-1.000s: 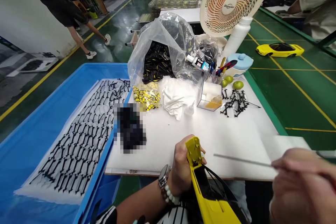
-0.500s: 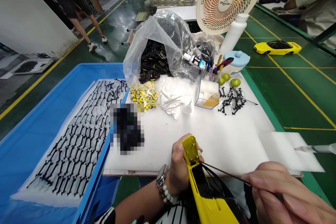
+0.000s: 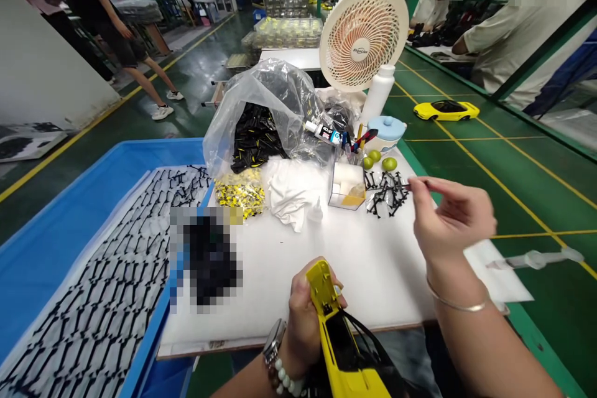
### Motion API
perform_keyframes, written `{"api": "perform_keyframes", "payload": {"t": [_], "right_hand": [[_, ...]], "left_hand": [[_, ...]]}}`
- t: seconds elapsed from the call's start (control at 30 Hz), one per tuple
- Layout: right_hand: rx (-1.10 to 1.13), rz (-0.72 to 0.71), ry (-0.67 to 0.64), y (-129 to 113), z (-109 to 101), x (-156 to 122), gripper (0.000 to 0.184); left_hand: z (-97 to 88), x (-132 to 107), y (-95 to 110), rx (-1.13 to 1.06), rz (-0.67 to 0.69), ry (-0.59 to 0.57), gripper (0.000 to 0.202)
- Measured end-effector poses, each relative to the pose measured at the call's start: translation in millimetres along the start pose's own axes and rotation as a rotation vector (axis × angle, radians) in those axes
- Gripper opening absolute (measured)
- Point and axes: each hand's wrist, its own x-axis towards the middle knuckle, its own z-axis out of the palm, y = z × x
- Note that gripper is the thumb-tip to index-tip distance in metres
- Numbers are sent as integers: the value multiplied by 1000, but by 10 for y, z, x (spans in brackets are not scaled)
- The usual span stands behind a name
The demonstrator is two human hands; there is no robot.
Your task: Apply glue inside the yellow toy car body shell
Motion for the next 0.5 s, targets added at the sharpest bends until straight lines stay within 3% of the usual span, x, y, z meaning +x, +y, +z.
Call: {"api": "perform_keyframes", "payload": {"t": [0.1,0.23,0.3,0.43,0.5], "right_hand": [[-16,-3,-228,79,155,-50,10],[-43,28,-585,28,95,-115,6],[-76,58,-620,29,85,-132,9],[-121,64,-656,76,230,-122,53],[-119,28,-673,49,263,-89,56]], "left_hand": [[-3,3,-5,-5,-3,-2,50],[8,-1,10,-9,-35,-19,51],[6,-2,7,-18,-45,-15,50],[2,1,19,-8,-55,-23,52],[5,3,47,-3,-78,-58,53]]}}
